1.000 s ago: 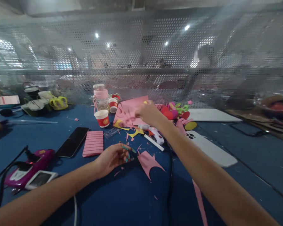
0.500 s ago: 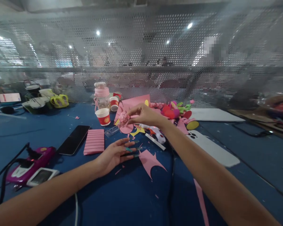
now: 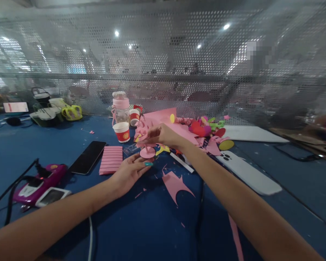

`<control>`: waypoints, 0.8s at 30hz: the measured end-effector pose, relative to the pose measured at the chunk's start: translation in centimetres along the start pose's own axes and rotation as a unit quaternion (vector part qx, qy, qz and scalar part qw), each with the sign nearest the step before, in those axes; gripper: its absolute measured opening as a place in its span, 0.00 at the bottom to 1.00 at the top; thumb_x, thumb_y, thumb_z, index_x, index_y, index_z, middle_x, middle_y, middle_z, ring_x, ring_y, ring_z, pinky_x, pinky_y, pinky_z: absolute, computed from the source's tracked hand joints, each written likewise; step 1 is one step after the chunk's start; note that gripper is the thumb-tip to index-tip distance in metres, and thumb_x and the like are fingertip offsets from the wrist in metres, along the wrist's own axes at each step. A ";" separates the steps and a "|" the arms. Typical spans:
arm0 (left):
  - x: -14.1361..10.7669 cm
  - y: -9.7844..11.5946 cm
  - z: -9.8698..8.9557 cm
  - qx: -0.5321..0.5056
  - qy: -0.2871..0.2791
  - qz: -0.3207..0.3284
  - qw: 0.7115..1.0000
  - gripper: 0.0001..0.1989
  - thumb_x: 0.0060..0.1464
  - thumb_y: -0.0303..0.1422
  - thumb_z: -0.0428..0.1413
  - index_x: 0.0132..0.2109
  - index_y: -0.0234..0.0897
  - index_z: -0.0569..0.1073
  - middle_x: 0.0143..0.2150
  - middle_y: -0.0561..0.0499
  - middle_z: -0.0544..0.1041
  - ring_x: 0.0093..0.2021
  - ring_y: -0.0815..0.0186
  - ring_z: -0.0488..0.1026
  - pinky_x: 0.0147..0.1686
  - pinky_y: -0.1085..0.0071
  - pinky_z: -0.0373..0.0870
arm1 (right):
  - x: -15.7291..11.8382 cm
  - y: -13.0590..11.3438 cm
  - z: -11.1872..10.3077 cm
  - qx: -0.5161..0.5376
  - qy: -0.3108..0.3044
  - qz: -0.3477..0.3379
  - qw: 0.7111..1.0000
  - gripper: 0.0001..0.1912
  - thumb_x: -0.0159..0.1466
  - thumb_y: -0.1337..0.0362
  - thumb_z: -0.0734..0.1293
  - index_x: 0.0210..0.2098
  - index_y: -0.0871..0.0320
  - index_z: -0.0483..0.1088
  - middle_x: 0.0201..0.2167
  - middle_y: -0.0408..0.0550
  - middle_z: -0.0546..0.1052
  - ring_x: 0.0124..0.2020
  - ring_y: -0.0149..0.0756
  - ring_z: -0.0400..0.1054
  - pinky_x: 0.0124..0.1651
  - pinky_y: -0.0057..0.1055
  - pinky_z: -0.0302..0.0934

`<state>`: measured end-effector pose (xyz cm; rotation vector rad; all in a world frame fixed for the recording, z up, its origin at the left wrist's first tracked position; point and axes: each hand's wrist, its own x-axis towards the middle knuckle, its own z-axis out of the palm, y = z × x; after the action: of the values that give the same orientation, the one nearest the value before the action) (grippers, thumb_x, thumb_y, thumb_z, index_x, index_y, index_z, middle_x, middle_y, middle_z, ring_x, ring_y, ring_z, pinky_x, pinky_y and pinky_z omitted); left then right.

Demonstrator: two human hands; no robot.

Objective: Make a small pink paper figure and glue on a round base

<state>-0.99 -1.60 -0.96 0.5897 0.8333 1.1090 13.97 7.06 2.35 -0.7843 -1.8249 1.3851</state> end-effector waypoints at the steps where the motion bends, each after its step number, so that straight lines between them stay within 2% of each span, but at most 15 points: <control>1: 0.0 0.0 0.0 0.002 0.002 -0.002 1.000 0.16 0.42 0.12 0.53 0.38 0.31 0.70 0.34 0.49 0.78 0.35 0.69 0.76 0.46 0.71 0.70 | 0.1 0.1 0.0 -0.005 0.007 0.003 1.000 0.14 0.40 0.60 0.76 0.22 0.61 0.72 0.25 0.44 0.76 0.32 0.34 0.71 0.37 0.31 0.64; 7: 0.3 0.0 -0.2 -0.011 -0.005 -0.001 1.000 0.22 0.43 0.12 0.53 0.46 0.33 0.69 0.33 0.50 0.79 0.35 0.69 0.77 0.45 0.72 0.71 | 0.4 0.4 -0.2 -0.034 0.027 -0.016 0.999 0.15 0.38 0.60 0.76 0.20 0.61 0.71 0.22 0.42 0.74 0.29 0.33 0.70 0.37 0.32 0.64; 10: 0.5 0.0 -0.3 -0.017 -0.004 0.003 1.000 0.21 0.45 0.14 0.54 0.48 0.32 0.69 0.33 0.48 0.79 0.34 0.68 0.77 0.45 0.71 0.70 | 0.4 0.6 -0.6 -0.037 0.017 -0.027 0.999 0.16 0.37 0.60 0.77 0.19 0.61 0.69 0.19 0.41 0.72 0.28 0.34 0.70 0.36 0.32 0.64; 18: 0.7 0.0 -0.7 -0.025 0.009 0.001 1.000 0.13 0.49 0.16 0.52 0.42 0.31 0.70 0.34 0.46 0.79 0.35 0.66 0.77 0.46 0.69 0.70 | 0.3 0.8 -1.1 -0.064 -0.006 -0.040 0.997 0.15 0.41 0.58 0.76 0.23 0.61 0.73 0.24 0.45 0.76 0.33 0.36 0.71 0.39 0.33 0.65; 24: 0.7 0.2 -0.5 -0.011 0.017 -0.001 1.000 0.11 0.48 0.16 0.51 0.39 0.31 0.69 0.35 0.45 0.78 0.36 0.65 0.77 0.48 0.68 0.68 | 0.0 0.0 -0.8 -0.036 -0.016 -0.030 0.999 0.15 0.39 0.59 0.76 0.22 0.61 0.74 0.25 0.46 0.77 0.34 0.37 0.72 0.43 0.36 0.65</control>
<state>-1.34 -0.86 -1.31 0.5515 0.8503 1.1279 14.67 7.50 2.46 -0.7417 -1.9168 1.3086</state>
